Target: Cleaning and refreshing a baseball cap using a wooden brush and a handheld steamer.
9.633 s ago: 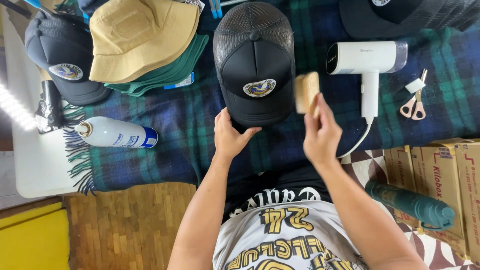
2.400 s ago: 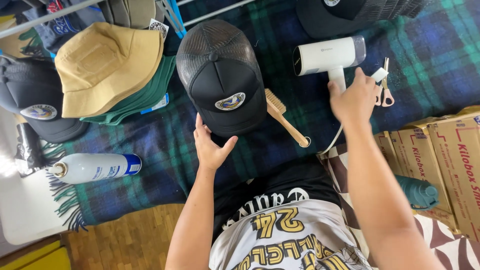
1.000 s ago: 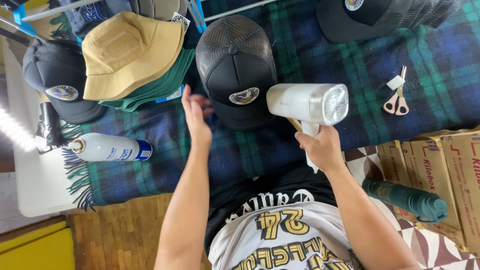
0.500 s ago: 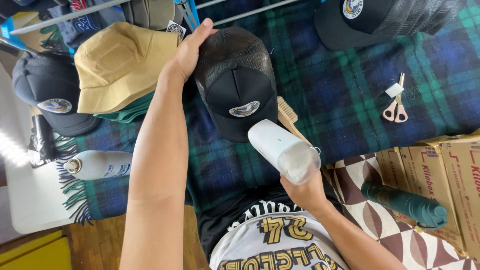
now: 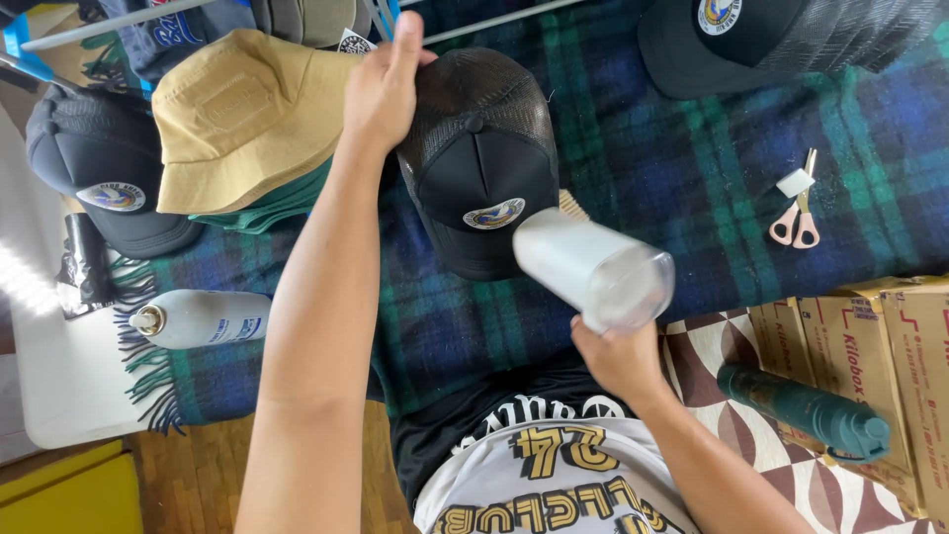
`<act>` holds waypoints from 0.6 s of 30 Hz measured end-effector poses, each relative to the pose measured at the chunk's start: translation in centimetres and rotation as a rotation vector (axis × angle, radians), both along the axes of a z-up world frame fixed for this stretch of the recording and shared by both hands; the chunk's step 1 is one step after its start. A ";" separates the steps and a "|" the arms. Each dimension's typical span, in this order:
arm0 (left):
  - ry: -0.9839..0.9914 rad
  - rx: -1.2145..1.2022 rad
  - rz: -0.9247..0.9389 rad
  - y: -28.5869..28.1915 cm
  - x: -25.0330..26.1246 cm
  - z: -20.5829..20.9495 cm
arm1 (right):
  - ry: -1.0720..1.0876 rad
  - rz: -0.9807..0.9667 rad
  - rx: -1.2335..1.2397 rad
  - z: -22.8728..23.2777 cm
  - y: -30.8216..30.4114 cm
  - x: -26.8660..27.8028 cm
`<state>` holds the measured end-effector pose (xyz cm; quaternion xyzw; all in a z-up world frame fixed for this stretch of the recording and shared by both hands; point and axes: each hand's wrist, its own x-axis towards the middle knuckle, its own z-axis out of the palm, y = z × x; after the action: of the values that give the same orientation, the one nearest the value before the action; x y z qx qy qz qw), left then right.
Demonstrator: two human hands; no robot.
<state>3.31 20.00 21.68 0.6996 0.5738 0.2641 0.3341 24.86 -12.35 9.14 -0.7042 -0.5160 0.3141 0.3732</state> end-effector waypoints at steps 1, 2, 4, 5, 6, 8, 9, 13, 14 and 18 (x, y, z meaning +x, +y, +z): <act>0.002 -0.004 -0.002 -1.1 -0.3 -0.8 | 0.002 -0.002 -0.004 1.0 -0.3 -0.5; -0.163 0.301 0.069 -2.2 -0.6 -1.6 | 0.069 -0.074 -0.130 1.9 -0.6 -1.0; -0.325 0.608 0.126 -6.2 -0.5 -1.6 | 0.140 -0.146 -0.258 2.7 -0.6 -1.2; -0.435 0.755 0.164 -9.2 0.1 -0.8 | 0.107 -0.146 -0.196 2.6 -0.4 -0.7; -0.545 0.901 0.204 -12.2 0.6 -0.1 | 0.073 -0.145 -0.134 2.6 -0.2 -0.4; -0.474 0.825 0.194 -18.0 0.5 -4.1 | 0.021 -0.135 -0.043 2.4 1.0 1.2; -0.404 0.756 0.183 -20.8 0.5 -6.1 | -0.030 -0.123 0.055 2.4 1.7 1.9; -0.276 0.619 -0.192 -27.4 3.9 -12.3 | -0.134 -0.079 0.240 2.6 3.3 3.8; -0.205 0.591 -0.284 -28.0 5.0 -12.5 | -0.042 -0.145 0.134 2.9 3.4 4.0; 0.171 0.673 -0.233 -28.5 10.1 -15.0 | 0.076 -0.273 -0.131 2.6 3.3 5.1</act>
<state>13.44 -8.48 6.63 0.8505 0.3973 0.3386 0.0639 29.93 -9.03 11.72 -0.7782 -0.3796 0.3197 0.3849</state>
